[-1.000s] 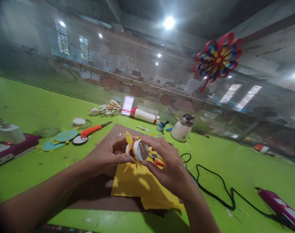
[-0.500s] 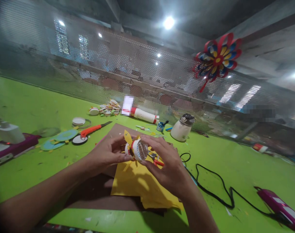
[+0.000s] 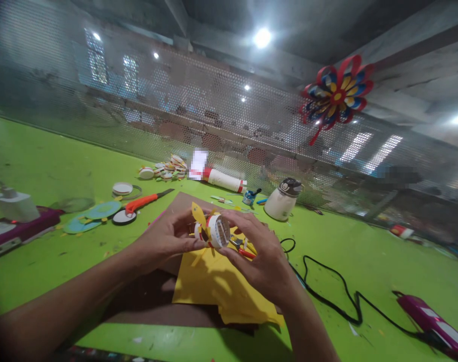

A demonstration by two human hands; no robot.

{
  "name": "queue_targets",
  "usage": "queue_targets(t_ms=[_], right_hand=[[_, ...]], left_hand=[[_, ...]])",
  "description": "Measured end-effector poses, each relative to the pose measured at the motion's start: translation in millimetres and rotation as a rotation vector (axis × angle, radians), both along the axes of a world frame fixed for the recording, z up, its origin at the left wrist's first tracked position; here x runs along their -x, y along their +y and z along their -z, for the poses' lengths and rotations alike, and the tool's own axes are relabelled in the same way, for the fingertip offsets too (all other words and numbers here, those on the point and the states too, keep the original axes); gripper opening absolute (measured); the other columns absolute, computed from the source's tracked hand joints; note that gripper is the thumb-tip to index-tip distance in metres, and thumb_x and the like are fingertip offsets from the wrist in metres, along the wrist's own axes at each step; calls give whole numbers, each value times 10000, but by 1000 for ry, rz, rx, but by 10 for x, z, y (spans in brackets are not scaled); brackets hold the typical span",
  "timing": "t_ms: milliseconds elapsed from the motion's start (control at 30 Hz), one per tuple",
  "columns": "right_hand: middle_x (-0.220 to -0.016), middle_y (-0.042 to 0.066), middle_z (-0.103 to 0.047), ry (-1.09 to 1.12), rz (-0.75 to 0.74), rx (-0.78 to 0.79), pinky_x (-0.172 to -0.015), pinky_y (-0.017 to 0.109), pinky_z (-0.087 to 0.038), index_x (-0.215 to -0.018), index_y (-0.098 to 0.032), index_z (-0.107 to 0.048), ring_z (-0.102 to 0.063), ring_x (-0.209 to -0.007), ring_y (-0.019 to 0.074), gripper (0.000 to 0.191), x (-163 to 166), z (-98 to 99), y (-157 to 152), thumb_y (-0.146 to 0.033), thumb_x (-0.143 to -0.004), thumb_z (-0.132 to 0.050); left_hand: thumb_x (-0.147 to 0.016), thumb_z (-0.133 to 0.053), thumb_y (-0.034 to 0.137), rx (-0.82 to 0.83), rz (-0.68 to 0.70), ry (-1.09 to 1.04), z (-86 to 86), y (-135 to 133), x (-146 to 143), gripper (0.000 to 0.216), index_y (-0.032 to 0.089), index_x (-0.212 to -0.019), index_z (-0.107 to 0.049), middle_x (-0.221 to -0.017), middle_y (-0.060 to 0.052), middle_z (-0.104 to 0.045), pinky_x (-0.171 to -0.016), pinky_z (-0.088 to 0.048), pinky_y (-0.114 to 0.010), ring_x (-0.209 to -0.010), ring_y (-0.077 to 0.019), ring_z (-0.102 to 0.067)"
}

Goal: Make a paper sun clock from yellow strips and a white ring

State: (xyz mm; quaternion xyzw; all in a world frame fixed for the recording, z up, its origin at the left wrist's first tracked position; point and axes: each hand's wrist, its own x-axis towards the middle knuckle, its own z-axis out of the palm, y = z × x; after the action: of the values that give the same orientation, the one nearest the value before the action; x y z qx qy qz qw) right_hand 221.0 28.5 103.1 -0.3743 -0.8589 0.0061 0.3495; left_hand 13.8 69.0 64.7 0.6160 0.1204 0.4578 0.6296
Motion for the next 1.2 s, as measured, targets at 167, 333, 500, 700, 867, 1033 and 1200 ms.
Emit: queue_targets(t_ms=[167,333,500,700,867,1033,1200], right_hand=[[-1279,68,-547,4,18,2,-894,391,-507,-1295,-257,-454,-556,-1101,220,504,-8,23,-10,-221,-820,-616],[-1272,79,-550,15,18,-22,-940,453,-469,-1285,-262,-463,-516,-1162,250,491,15,36,-20,-212,-819,-610],[-1264,79,-543,24,-19,-32,-970,436,-442,-1282,-257,-465,-502,-1171,234,482,62,-2,-39,-184,-825,-599],[-1259,80,-531,14,-20,-26,-994,392,-425,-1279,-231,-468,-492,-1171,212,461,86,-27,-72,-211,-837,-598],[-1252,78,-532,24,-33,-23,-993,386,-427,-1281,-232,-461,-492,-1169,208,466,83,-30,-78,-216,-837,-600],[-1239,80,-542,25,-34,-32,-999,372,-420,-1273,-214,-467,-498,-1162,198,475,85,-15,-60,-230,-825,-623],[-1231,82,-550,27,-34,-36,-984,369,-431,-1270,-204,-472,-510,-1147,197,483,86,-9,-55,-244,-817,-635]], left_hand=[[-703,-720,166,25,9,7,33,10,-2,531,206,-1206,-555,-1212,-110,-596,-964,-388,-406,-1108,-251,-549],[-703,-719,171,30,21,3,62,21,-20,515,222,-1193,-567,-1214,-100,-597,-955,-392,-401,-1093,-251,-557],[-708,-714,186,12,21,0,57,14,-42,539,241,-1221,-559,-1262,-96,-566,-956,-396,-398,-1123,-265,-534],[-722,-700,174,2,-5,13,68,18,-43,508,235,-1207,-562,-1267,-98,-560,-962,-389,-392,-1145,-255,-514],[-724,-700,174,22,-13,21,75,19,-29,512,246,-1207,-551,-1270,-93,-558,-944,-404,-391,-1142,-257,-516],[-728,-695,166,-2,6,22,58,4,-28,515,240,-1215,-547,-1287,-94,-547,-967,-390,-399,-1171,-260,-497],[-731,-691,163,-14,22,12,78,14,-31,521,233,-1225,-540,-1288,-100,-549,-975,-380,-416,-1176,-262,-495]])
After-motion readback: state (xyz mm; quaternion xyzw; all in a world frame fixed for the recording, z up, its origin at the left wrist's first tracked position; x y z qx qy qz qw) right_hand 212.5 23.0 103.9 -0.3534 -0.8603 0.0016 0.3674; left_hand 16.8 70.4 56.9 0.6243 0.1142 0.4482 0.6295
